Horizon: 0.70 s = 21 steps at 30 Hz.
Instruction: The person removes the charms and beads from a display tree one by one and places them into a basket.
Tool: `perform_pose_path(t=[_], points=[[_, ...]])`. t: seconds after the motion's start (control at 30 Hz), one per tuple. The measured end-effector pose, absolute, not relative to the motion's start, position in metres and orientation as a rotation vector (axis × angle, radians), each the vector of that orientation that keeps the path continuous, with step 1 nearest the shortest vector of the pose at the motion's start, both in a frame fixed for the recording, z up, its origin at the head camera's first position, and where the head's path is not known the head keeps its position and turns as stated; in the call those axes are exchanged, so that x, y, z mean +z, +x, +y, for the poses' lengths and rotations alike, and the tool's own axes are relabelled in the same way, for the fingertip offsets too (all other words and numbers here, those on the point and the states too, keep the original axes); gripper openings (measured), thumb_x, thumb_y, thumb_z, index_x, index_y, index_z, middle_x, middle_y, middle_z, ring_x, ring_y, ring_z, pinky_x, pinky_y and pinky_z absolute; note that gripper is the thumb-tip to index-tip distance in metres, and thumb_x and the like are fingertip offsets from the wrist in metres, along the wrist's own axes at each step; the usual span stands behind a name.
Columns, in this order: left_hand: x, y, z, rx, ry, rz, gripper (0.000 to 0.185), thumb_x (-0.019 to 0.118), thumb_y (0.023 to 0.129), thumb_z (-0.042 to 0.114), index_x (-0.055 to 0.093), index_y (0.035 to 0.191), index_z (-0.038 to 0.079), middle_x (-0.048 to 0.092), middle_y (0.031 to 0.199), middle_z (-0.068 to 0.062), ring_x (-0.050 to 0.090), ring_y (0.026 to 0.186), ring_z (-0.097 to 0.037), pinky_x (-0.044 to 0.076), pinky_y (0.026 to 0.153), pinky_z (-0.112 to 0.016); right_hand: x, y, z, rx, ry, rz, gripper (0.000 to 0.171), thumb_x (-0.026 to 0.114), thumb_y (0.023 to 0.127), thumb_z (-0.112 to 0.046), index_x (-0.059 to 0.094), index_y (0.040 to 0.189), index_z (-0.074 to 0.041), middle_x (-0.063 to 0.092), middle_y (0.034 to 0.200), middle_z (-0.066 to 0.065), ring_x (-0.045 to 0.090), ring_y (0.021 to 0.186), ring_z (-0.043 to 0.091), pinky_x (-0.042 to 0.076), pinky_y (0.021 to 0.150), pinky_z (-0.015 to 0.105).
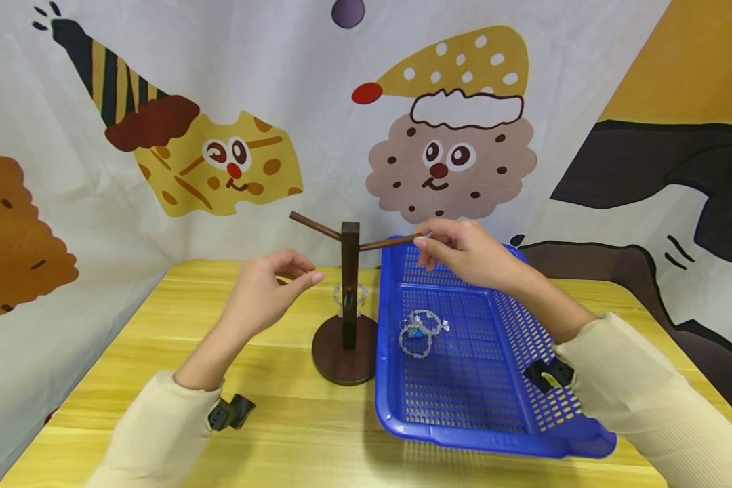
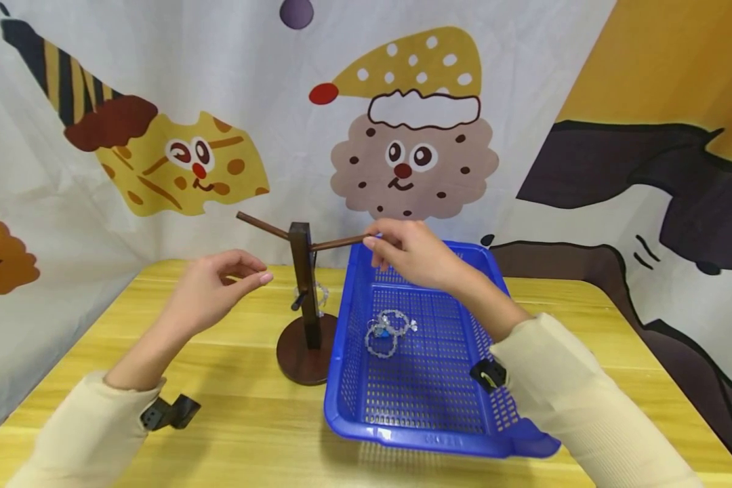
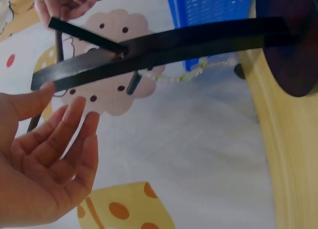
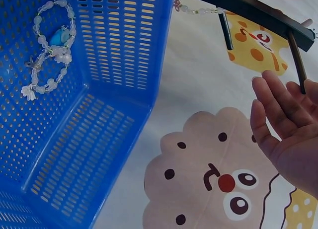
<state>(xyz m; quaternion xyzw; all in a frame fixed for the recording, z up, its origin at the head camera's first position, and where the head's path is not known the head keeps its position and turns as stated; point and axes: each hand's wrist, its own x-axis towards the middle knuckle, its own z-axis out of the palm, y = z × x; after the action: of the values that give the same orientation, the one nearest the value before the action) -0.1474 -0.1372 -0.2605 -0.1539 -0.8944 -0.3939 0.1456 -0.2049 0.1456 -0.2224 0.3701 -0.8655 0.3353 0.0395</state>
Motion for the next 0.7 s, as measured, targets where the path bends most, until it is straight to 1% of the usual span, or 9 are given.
perform_pose_path(t=[0.17,0.43,0.57,0.7], points=[[-0.266,-0.141,-0.129,-1.151,-0.545,-2.578,0.015,0.067,0.084,0.022,0.067,0.085,0.007,0.066,0.079,0.000,0.061,0.070,-0.013,0.050,0.064,-0.030,-0.222,-0.205,0.146,1.017,1.139,-2.650,0.015,0.049,0.095,-0.007,0.062,0.101,0.000,0.064,0.072,0.001,0.062,0.066,0.018,0.049,0.063,0.031],[-0.269,-0.130,-0.118,-1.131,-0.631,-2.565,0.015,0.070,0.081,0.025,0.068,0.078,0.011,0.065,0.073,0.006,0.060,0.067,-0.008,0.049,0.060,-0.023,-0.222,-0.204,0.146,1.022,1.150,-2.644,0.015,0.049,0.094,-0.006,0.061,0.102,0.000,0.064,0.071,0.001,0.062,0.065,0.019,0.049,0.063,0.031],[-0.270,-0.127,-0.113,-1.108,-0.652,-2.568,0.014,0.070,0.081,0.025,0.067,0.075,0.013,0.064,0.070,0.007,0.059,0.065,-0.007,0.048,0.058,-0.022,-0.222,-0.204,0.146,1.023,1.149,-2.645,0.015,0.049,0.094,-0.006,0.061,0.102,0.000,0.064,0.071,0.001,0.062,0.065,0.022,0.049,0.063,0.032],[-0.271,-0.124,-0.108,-1.067,-0.633,-2.567,0.017,0.070,0.081,0.027,0.064,0.072,0.014,0.061,0.066,0.007,0.057,0.061,-0.006,0.047,0.056,-0.023,-0.222,-0.204,0.146,1.014,1.149,-2.645,0.015,0.049,0.094,-0.006,0.061,0.101,0.000,0.064,0.070,0.001,0.062,0.065,0.021,0.049,0.062,0.031]])
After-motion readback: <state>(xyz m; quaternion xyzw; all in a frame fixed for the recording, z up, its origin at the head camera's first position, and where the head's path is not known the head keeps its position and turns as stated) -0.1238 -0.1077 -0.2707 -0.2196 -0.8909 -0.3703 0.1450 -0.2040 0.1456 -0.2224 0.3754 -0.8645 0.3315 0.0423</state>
